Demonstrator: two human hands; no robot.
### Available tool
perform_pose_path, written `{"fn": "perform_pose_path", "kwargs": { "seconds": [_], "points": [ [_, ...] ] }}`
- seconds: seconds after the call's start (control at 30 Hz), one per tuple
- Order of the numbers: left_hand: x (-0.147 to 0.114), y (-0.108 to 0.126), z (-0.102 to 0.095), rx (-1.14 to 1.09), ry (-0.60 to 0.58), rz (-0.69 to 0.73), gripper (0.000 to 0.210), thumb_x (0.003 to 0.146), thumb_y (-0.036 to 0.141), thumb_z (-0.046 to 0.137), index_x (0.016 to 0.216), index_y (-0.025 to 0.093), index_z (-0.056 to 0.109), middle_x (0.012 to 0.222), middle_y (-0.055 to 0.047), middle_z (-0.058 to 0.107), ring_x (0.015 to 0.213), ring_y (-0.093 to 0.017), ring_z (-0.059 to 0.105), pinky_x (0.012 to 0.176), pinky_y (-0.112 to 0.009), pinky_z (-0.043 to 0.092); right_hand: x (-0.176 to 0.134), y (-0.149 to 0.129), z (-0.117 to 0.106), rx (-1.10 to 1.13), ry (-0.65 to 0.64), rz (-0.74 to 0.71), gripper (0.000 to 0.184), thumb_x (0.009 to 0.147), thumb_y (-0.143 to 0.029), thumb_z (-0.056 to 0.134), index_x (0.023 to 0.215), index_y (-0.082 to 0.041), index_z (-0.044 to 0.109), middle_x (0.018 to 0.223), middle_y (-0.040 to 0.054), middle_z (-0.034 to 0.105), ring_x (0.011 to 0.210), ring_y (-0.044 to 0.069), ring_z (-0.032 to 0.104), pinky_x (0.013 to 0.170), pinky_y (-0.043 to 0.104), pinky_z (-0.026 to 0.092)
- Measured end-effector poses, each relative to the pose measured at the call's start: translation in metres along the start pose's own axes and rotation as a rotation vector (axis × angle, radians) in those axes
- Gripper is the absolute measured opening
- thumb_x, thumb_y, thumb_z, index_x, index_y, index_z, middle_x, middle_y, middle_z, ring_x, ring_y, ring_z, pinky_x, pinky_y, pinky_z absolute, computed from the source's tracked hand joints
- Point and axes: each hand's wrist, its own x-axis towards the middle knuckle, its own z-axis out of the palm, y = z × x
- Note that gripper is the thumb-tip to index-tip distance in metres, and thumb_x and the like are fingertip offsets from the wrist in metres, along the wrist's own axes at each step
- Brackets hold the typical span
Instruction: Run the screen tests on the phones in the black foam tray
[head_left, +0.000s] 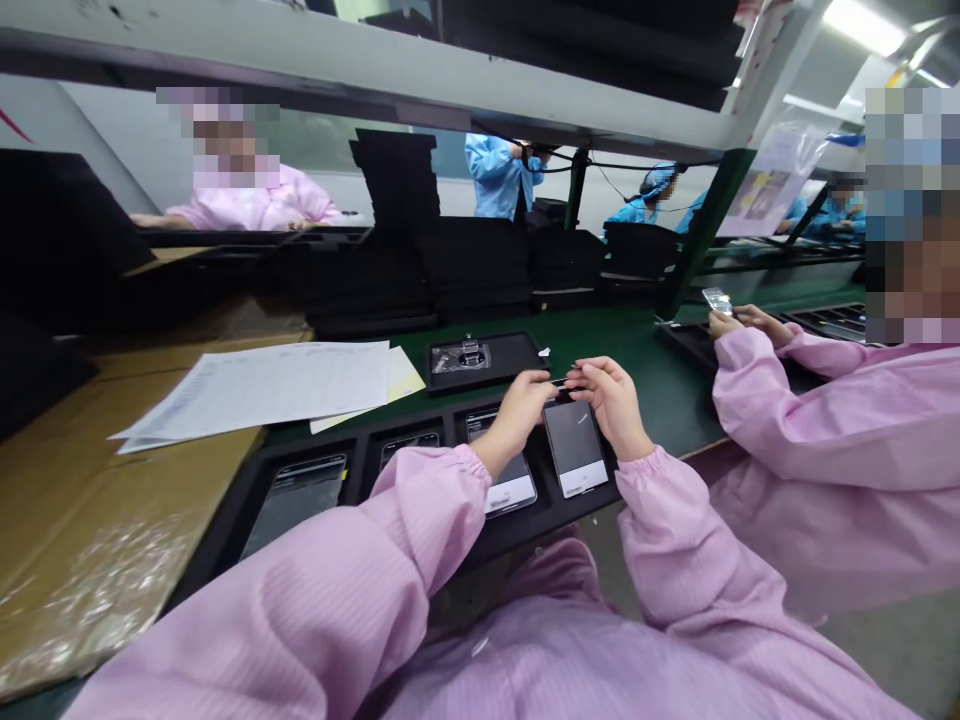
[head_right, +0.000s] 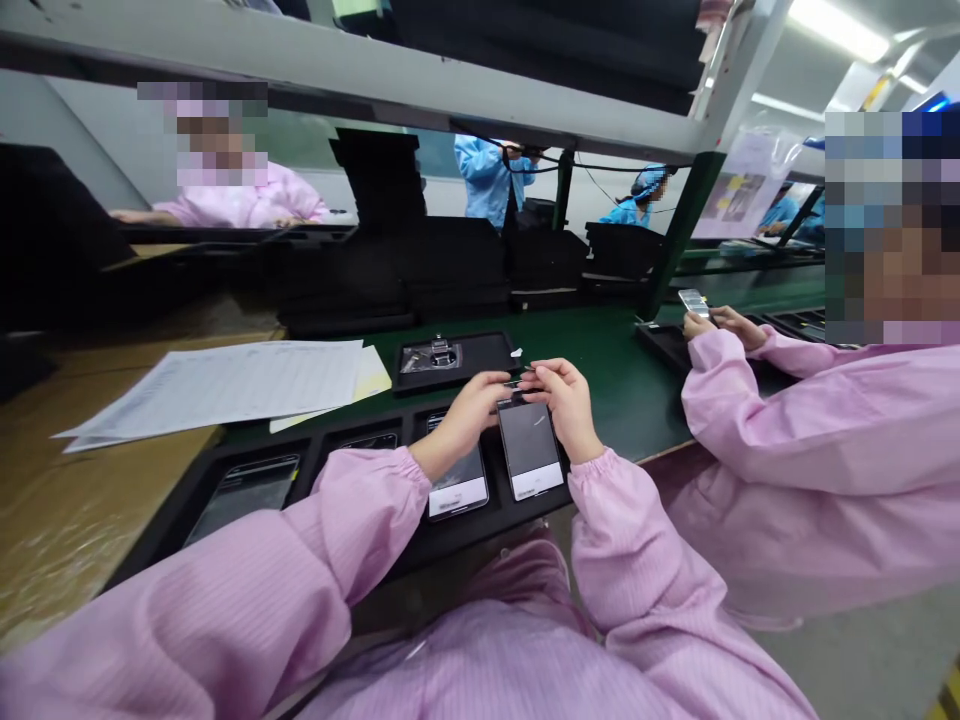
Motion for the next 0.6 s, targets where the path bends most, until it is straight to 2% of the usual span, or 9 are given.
{"fn": "perform_pose_path", "kwargs": {
  "seconds": [0.1,0.17,0.23,0.33,0.47,0.53,0.6],
  "points": [
    [-0.019,-0.005,0.009,-0.17,-0.13,-0.1,0.032,0.072,0.009,0.061,0.103,0.015,0.064,0.086,-0.007,0.072,0.077,-0.022,0.071,0.063,-0.031,0.057,-0.006,-0.008,0.002,0.006,0.037,-0.054,0.032,0.071,-0.038,0.078,0.091,-0.018,0.065,0.077,0.0018,0.068,0.064,0.013,0.065,0.045,0.016,0.048],
    [-0.028,-0.009,0.009,-0.27,-0.151,-0.149,0.028,0.067,0.005,0.063,0.093,0.015,0.065,0.078,-0.006,0.072,0.071,-0.023,0.071,0.061,-0.034,0.058,-0.014,-0.015,0.004,-0.005,0.042,-0.07,0.036,0.071,-0.035,0.079,0.101,-0.018,0.067,0.079,0.0017,0.069,0.065,0.013,0.064,0.044,0.015,0.046],
    [-0.031,-0.007,0.001,-0.376,-0.109,-0.16,0.027,0.068,0.006,0.064,0.094,0.016,0.065,0.082,-0.007,0.074,0.074,-0.022,0.072,0.065,-0.035,0.059,-0.024,-0.023,0.005,-0.024,0.028,-0.05,0.037,0.074,-0.034,0.079,0.105,-0.017,0.069,0.083,0.0038,0.071,0.07,0.015,0.067,0.047,0.016,0.051],
    [-0.031,0.006,-0.024,-0.52,0.003,-0.137,0.024,0.073,0.008,0.065,0.096,0.016,0.066,0.092,-0.008,0.075,0.079,-0.02,0.072,0.075,-0.037,0.06,-0.042,-0.035,0.008,-0.043,-0.001,0.016,0.032,0.075,-0.036,0.08,0.097,-0.015,0.069,0.087,0.0072,0.073,0.078,0.02,0.072,0.054,0.02,0.058],
    [-0.036,0.027,-0.057,-0.668,0.115,-0.106,0.012,0.079,0.009,0.062,0.089,0.013,0.066,0.094,-0.01,0.075,0.085,-0.02,0.072,0.087,-0.038,0.058,-0.066,-0.047,0.013,0.011,-0.122,0.21,0.036,0.073,-0.042,0.085,0.084,-0.017,0.061,0.084,0.0081,0.074,0.074,0.022,0.074,0.052,0.021,0.059],
    [-0.042,0.034,-0.064,-0.711,0.145,-0.105,0.008,0.08,0.008,0.061,0.085,0.012,0.066,0.093,-0.011,0.075,0.089,-0.02,0.072,0.09,-0.037,0.058,-0.076,-0.049,0.018,0.069,-0.204,0.301,0.037,0.076,-0.042,0.084,0.082,-0.017,0.057,0.087,0.0092,0.074,0.077,0.023,0.074,0.052,0.02,0.059],
    [-0.049,0.038,-0.066,-0.759,0.164,-0.107,0.007,0.08,0.006,0.061,0.082,0.012,0.066,0.091,-0.011,0.075,0.09,-0.02,0.072,0.09,-0.037,0.058,-0.084,-0.05,0.024,0.134,-0.244,0.331,0.034,0.079,-0.039,0.081,0.081,-0.018,0.055,0.093,0.0097,0.074,0.085,0.023,0.074,0.056,0.021,0.06]
  ]
}}
